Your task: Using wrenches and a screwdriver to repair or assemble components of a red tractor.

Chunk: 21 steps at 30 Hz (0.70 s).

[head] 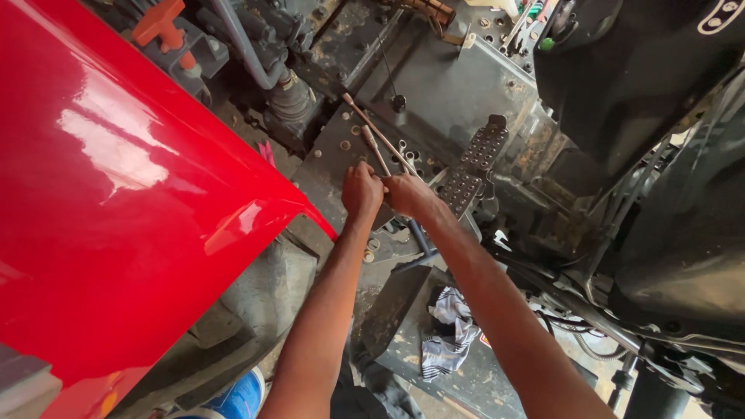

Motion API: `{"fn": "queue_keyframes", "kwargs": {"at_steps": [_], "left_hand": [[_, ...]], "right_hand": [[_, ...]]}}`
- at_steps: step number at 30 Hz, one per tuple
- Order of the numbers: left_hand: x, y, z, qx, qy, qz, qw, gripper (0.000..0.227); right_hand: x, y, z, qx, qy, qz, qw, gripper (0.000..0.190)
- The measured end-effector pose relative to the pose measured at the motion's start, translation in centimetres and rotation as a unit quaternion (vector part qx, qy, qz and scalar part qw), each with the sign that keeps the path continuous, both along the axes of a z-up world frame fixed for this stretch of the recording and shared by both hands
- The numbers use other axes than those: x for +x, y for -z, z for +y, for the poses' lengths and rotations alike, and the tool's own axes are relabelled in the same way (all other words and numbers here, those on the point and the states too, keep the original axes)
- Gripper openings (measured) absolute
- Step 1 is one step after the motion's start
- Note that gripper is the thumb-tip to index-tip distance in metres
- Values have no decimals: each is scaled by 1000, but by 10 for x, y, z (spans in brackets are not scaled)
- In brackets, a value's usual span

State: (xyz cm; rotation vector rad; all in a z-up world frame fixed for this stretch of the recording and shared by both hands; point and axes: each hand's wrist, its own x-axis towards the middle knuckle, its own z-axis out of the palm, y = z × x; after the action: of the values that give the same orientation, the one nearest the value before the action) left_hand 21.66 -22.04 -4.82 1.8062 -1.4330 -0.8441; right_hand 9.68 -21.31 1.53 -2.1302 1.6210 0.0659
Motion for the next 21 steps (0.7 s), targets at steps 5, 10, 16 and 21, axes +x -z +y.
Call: {"fn": "queue_keyframes", "kwargs": {"at_steps": [5, 10, 16, 21], "left_hand": [[3, -10, 0, 13, -1, -8, 1000, 18], [6, -20, 5, -15, -1, 2, 1000, 19], [7, -62, 28, -151, 71, 49, 985, 15], [12, -145, 113, -227, 153, 170, 947, 15]], "right_hand": [[-3, 15, -4, 10, -4, 16, 1000, 18], [3, -5, -1, -42, 35, -26, 998, 15], [10, -108, 43, -222, 171, -329, 902, 13], [-24, -92, 171, -211, 327, -478, 787, 19]]}}
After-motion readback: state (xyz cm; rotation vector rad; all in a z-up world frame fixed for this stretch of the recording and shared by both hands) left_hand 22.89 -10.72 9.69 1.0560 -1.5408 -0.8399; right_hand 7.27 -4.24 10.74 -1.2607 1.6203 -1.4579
